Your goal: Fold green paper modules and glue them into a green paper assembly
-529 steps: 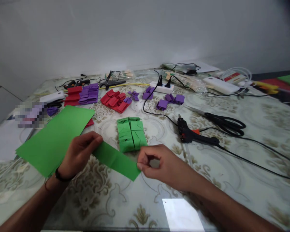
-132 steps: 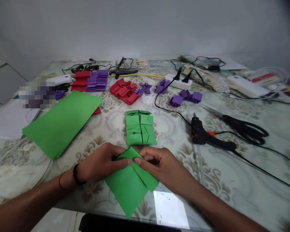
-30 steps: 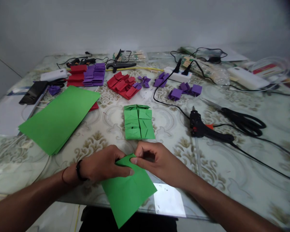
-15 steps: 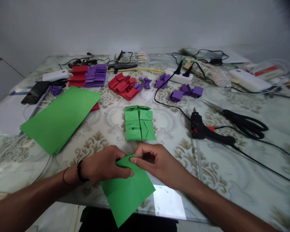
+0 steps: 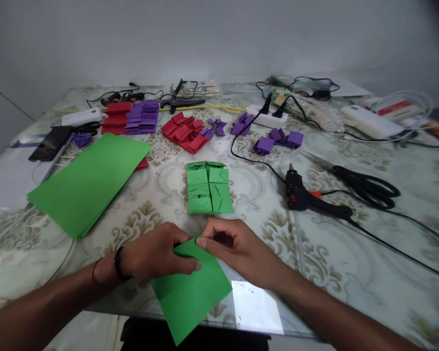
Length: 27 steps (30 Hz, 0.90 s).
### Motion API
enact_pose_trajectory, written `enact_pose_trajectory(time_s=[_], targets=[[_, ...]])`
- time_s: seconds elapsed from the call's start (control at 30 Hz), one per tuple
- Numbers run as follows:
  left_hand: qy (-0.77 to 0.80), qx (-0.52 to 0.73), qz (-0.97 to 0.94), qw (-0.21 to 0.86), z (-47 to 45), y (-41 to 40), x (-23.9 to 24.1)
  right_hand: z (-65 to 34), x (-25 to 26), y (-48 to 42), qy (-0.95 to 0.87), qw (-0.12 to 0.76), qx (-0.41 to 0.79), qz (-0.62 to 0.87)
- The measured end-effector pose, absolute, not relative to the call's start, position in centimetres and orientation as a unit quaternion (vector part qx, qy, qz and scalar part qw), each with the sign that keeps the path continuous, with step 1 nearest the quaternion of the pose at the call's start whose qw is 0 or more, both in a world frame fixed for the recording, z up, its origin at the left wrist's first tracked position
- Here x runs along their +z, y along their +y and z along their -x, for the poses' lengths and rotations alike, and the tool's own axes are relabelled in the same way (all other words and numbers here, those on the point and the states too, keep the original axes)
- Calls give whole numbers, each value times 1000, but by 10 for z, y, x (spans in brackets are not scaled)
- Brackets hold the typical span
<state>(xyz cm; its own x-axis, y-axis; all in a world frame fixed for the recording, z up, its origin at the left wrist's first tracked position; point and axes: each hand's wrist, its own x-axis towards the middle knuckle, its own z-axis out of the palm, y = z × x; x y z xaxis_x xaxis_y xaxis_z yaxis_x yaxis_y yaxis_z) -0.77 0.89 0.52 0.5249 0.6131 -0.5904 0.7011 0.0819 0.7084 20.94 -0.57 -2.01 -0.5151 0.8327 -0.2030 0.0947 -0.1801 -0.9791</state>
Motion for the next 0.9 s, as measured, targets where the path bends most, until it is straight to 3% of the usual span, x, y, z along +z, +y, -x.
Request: enact_pose_trajectory(time_s=[0.73,0.9], targets=[[491,-10,-685,539,9,7,9,-212,-15,-4,-603,283,616,421],[503,21,-686,526,10,8,9,-211,-17,-2,-562,324,629,429]])
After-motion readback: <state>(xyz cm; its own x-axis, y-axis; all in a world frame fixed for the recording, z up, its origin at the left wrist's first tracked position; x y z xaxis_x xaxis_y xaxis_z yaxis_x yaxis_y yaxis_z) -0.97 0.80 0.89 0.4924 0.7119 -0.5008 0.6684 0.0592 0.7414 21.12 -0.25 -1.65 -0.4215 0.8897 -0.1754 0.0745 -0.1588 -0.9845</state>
